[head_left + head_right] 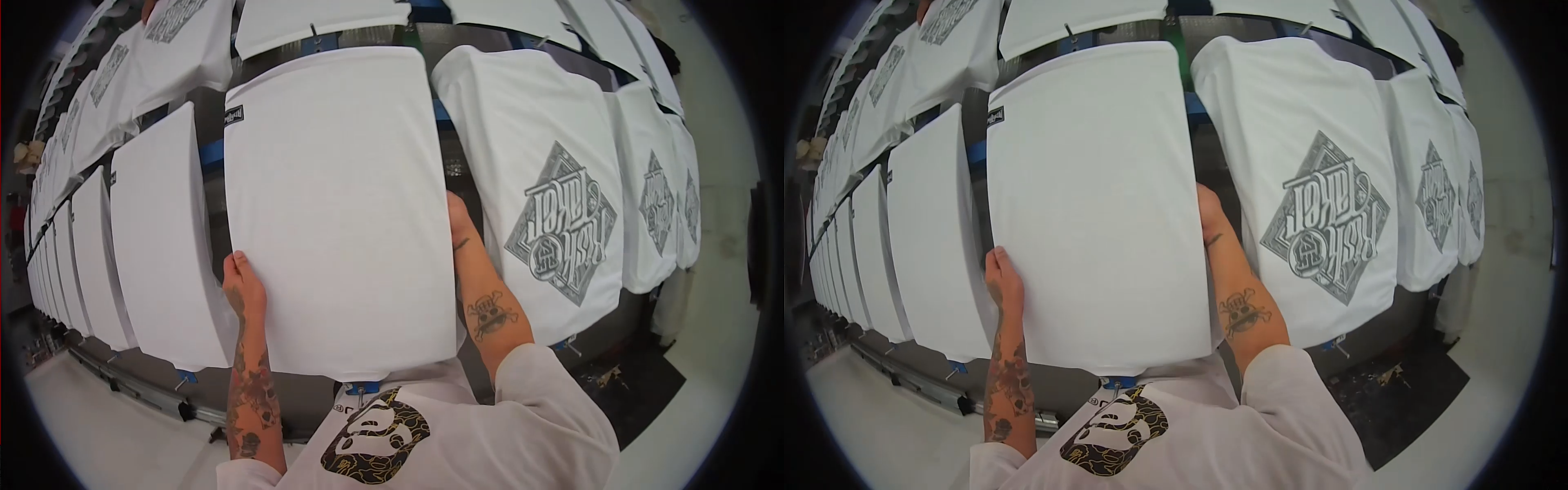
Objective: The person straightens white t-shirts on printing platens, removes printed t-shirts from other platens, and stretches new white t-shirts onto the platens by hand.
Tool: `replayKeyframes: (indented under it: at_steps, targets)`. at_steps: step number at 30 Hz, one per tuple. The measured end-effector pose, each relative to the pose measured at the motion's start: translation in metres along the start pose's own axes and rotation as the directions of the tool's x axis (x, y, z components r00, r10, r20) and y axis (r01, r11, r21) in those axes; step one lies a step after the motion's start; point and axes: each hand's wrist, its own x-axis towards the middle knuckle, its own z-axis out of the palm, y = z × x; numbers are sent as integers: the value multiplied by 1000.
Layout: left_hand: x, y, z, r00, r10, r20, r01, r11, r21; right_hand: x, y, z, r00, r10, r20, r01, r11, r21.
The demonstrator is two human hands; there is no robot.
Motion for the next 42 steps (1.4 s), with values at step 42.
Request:
replayKeyframes:
  at_steps: [42]
  targets:
    - [298,133,110,966,243,85,-242,970,-28,189,-178,92,953,-275,129,303,831,-466]
